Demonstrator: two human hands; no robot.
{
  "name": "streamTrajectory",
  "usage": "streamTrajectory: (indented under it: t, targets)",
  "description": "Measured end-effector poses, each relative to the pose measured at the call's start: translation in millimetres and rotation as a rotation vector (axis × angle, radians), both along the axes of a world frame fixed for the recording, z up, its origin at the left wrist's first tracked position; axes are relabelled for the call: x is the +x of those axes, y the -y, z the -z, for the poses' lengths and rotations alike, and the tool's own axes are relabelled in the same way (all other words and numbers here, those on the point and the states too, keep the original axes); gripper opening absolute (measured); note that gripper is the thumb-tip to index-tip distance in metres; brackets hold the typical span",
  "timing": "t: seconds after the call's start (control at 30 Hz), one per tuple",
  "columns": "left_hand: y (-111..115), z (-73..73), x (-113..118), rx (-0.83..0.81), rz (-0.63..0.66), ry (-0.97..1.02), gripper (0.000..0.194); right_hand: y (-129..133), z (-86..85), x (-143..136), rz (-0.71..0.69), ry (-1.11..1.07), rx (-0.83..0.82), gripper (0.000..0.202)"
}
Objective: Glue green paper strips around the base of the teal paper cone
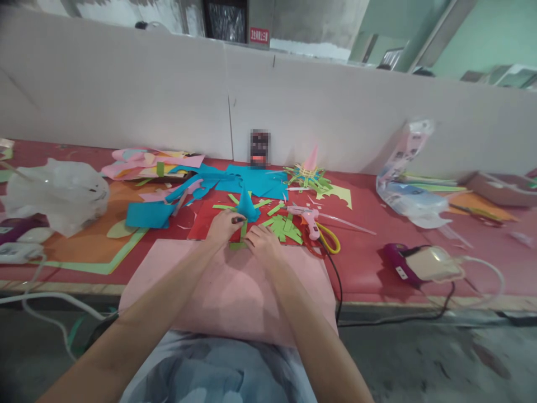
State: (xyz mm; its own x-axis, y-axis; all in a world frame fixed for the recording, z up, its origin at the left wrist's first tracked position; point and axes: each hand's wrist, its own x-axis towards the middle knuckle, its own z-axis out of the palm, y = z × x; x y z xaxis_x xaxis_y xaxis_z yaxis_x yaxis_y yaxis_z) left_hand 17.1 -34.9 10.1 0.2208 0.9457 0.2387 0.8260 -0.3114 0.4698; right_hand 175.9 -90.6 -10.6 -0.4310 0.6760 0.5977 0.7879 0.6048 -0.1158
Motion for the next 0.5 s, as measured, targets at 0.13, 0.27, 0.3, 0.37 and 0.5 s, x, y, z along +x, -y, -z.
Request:
streamTrajectory:
  t: [0.13,0.27,0.3,0.37,0.5]
  targets:
    - [1.0,0.2,0.9,0.037,-0.008,-0.033,0.017,1.0,-2.0,-0.2,-0.008,-0.007,0.019,0.021]
    - [2.4,-1.1,1.7,0.029,-0.028,-0.045,0.017,0.8,-2.6,0.2,-0.002,-0.001,-0.002,0.02]
    - [2.5,-1.5,1.7,0.019,-0.031,-0.05,0.017,0.7,-2.5,0.3,-0.001,0.004,-0.009,0.019]
    - [2.6,-2.0,1.6,0.002,-0.035,-0.056,0.018,0.9,-2.2,0.2,0.005,0.013,-0.024,0.019]
    - [2.8,-2.4,0.9,-0.012,-0.031,-0.032,0.019,3.7,-5.0,-0.9,0.002,0.015,-0.066,0.021]
